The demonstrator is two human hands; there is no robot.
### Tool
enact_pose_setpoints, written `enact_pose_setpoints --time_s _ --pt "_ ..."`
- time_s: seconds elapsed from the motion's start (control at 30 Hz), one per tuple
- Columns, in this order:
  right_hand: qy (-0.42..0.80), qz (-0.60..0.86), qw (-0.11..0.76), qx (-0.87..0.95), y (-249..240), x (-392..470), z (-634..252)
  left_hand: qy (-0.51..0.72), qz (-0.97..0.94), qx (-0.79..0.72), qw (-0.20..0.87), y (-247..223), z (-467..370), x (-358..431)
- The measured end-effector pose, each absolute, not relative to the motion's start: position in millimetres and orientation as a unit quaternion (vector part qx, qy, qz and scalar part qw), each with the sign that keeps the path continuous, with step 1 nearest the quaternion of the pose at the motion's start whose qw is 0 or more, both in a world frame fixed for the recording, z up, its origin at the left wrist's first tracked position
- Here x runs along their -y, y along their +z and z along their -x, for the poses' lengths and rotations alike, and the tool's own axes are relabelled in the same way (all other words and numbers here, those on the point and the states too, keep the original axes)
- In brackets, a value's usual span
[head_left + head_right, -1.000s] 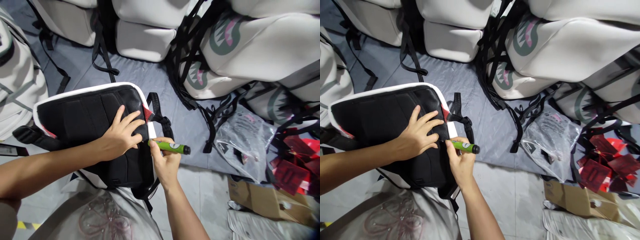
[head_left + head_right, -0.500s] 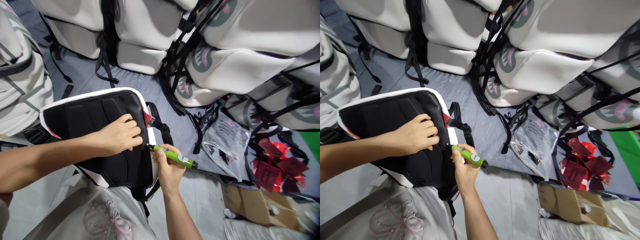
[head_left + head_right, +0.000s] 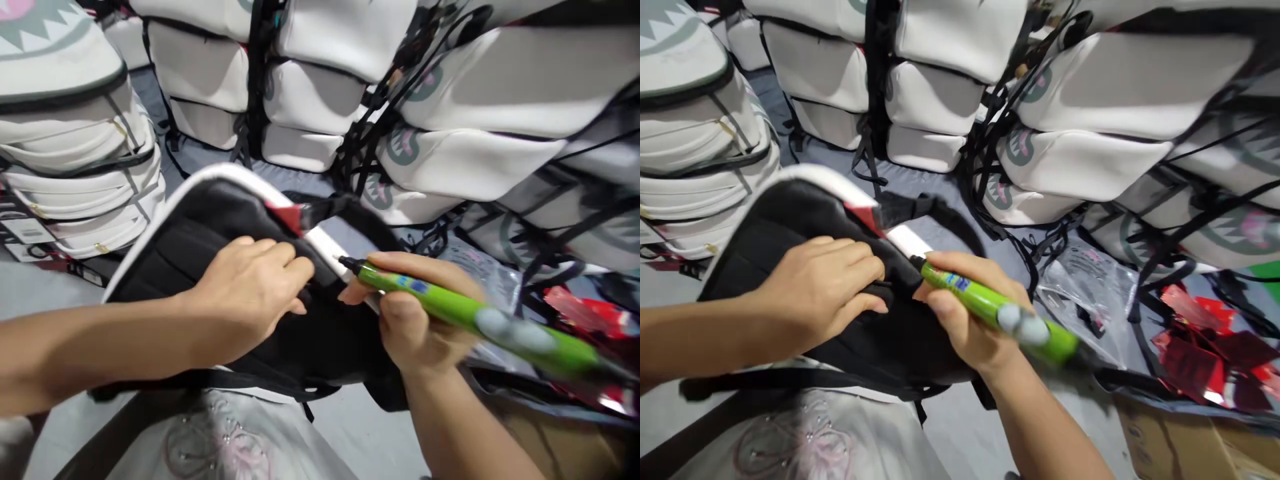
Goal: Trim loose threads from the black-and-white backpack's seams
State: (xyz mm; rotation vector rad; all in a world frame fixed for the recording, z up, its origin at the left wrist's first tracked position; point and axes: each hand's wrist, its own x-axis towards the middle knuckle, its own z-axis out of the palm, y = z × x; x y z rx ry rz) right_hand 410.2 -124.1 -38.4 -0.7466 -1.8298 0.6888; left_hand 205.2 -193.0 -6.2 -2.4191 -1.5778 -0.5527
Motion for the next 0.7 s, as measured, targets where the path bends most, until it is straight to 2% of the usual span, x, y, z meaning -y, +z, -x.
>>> enact_pose_setpoints --time_s 0.17,0.27,0.37,0.47,0.57,0.7 --pt "0.335 0.368 0.493 0.714 -95 126 -416 -0.206 0.801 0.550 0.115 -69 -206 167" --pt "0.329 0.406 0.506 0.686 -114 127 -406 -0.207 0.814 0.530 0.113 -85 -208 156" --pt "0.331 0.415 0.478 0.700 -112 119 -397 -0.208 0.818 0.526 0.108 -86 -210 151" --pt "0.282 0.420 0.429 0.748 -105 106 -400 -0.199 0.820 0.529 0.093 -84 -207 145" --pt "0.251 0.436 0.438 0.745 -102 101 -411 -0.212 0.844 0.489 0.062 -74 -194 136" --pt "0.222 0.375 0.461 0.773 -104 103 -405 -0.253 0.823 0.494 0.121 -45 -173 114"
